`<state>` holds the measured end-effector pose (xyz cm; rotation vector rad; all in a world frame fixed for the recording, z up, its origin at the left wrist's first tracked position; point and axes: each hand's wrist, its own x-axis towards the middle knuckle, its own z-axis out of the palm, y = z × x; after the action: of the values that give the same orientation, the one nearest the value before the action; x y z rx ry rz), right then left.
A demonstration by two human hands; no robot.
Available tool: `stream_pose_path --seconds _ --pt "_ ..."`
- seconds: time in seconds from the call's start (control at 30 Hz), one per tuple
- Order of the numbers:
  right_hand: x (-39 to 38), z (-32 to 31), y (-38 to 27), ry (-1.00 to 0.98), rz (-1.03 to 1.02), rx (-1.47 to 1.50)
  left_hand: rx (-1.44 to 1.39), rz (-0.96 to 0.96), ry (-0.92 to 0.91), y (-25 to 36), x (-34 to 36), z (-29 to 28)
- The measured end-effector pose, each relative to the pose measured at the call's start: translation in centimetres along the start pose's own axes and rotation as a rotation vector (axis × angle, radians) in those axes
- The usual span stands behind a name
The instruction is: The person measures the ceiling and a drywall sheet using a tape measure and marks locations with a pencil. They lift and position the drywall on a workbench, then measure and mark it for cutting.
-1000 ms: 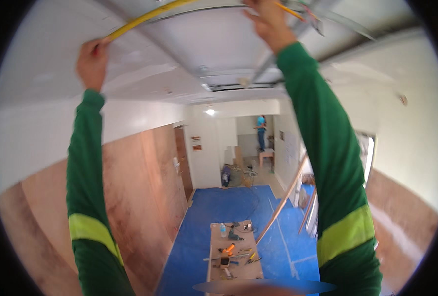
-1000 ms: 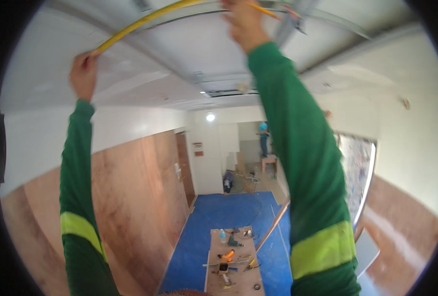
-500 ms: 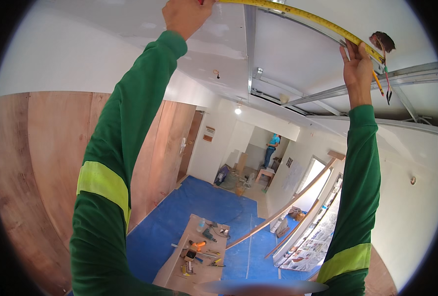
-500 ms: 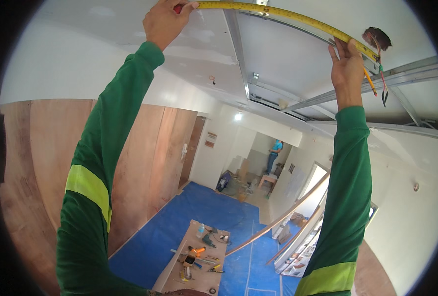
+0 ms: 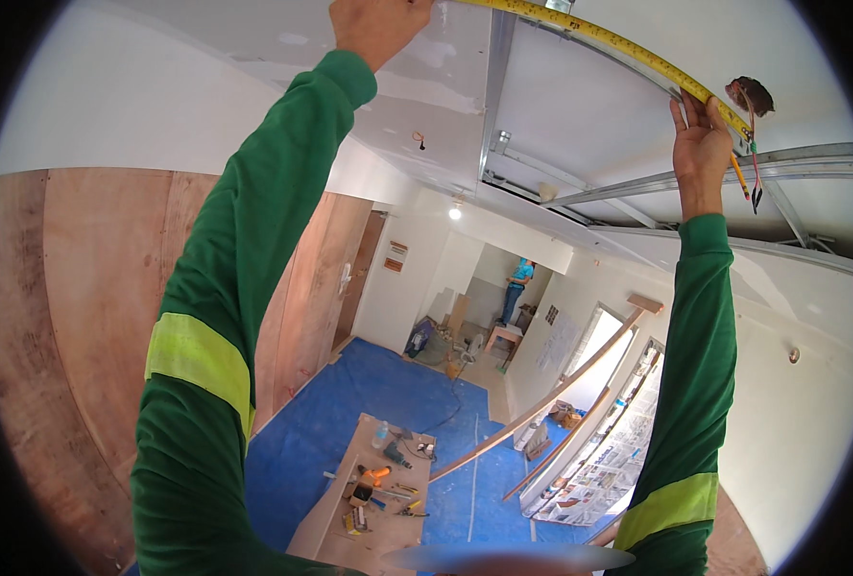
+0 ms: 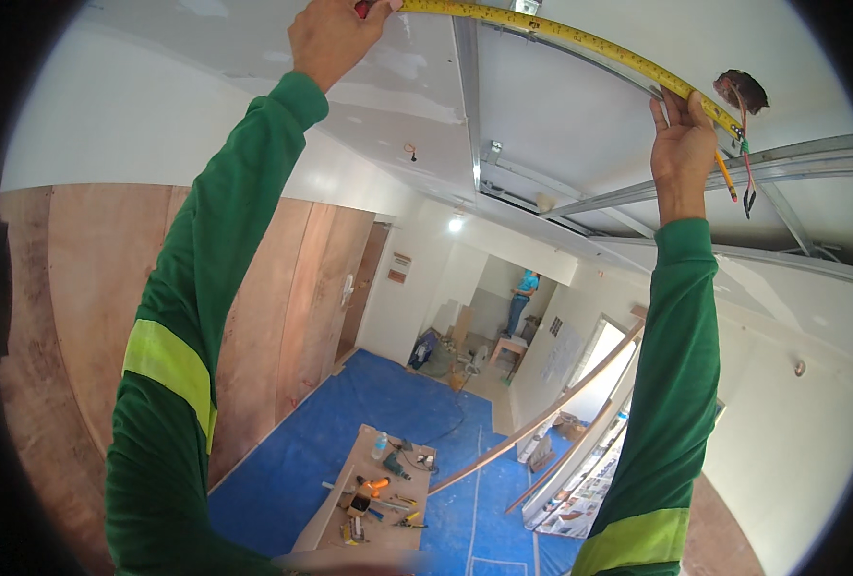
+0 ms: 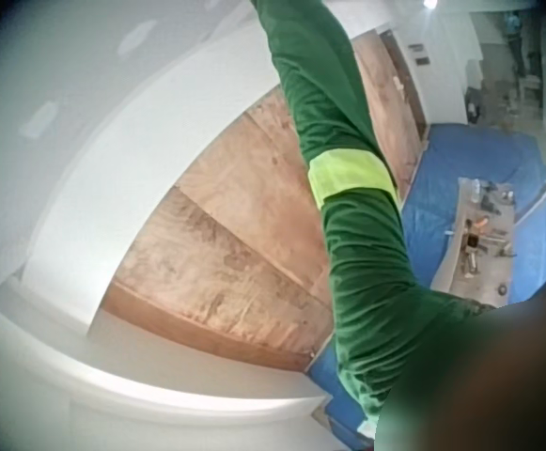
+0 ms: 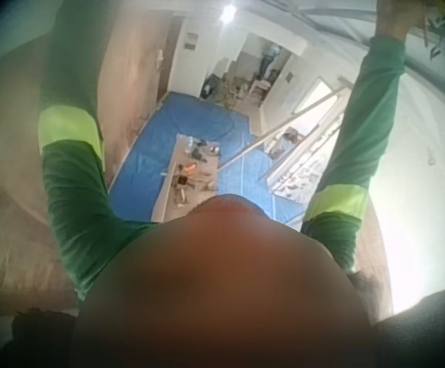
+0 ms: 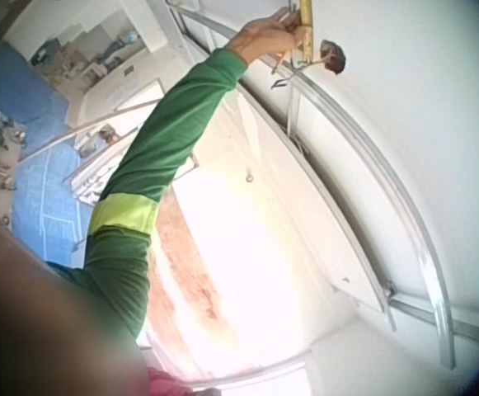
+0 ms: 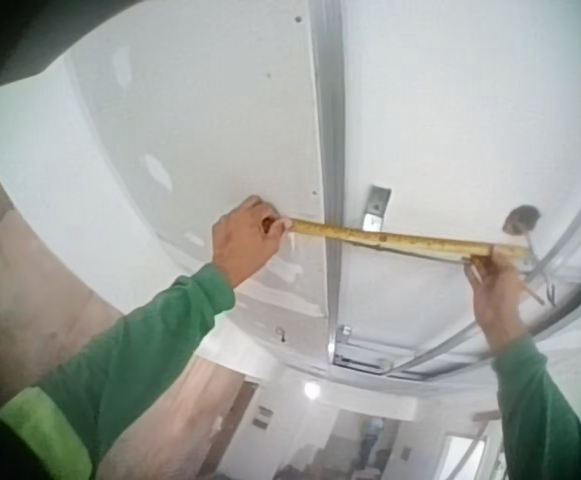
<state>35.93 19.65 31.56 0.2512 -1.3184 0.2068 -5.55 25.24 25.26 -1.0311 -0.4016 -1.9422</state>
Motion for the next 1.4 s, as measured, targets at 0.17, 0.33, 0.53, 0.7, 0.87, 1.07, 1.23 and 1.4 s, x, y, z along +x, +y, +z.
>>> stream_pose_path --seconds 0.17,0.33,0.53,0.7,0.87,1.07,1.23,1.4 --pt "0.4 -0.7 0.4 -0.033 0.000 0.030 -0.001 -0.020 -0.034 0.1 0.1 0.0" --pt "0.1 -0.9 0.3 -0.053 0.002 0.043 0.021 0.000 0.002 0.4 0.0 0.2" --pt "-0.4 -0.7 0.3 -0.030 0.007 0.072 0.137 -0.101 -0.105 0.0 -0.2 0.3" --pt "-0.3 -0.7 0.3 0.003 0.015 0.072 0.086 -0.060 -0.055 -0.4 -0.4 0.5" --pt "-0.6 -0.6 0.2 -0.030 -0.002 0.055 0.077 -0.065 -0.060 -0.7 -0.5 0.6" --pt "-1.0 -0.4 -0.1 -0.063 -0.013 0.040 0.067 -0.079 -0.043 -0.8 -0.8 0.8" --pt "-0.9 -0.5 -0.1 -0.094 -0.024 0.018 0.059 -0.094 0.023 -0.4 -0.7 1.0" --pt "-0.8 -0.5 0.0 -0.109 -0.037 0.007 0.117 -0.099 -0.022 -0.3 -0.1 0.4"
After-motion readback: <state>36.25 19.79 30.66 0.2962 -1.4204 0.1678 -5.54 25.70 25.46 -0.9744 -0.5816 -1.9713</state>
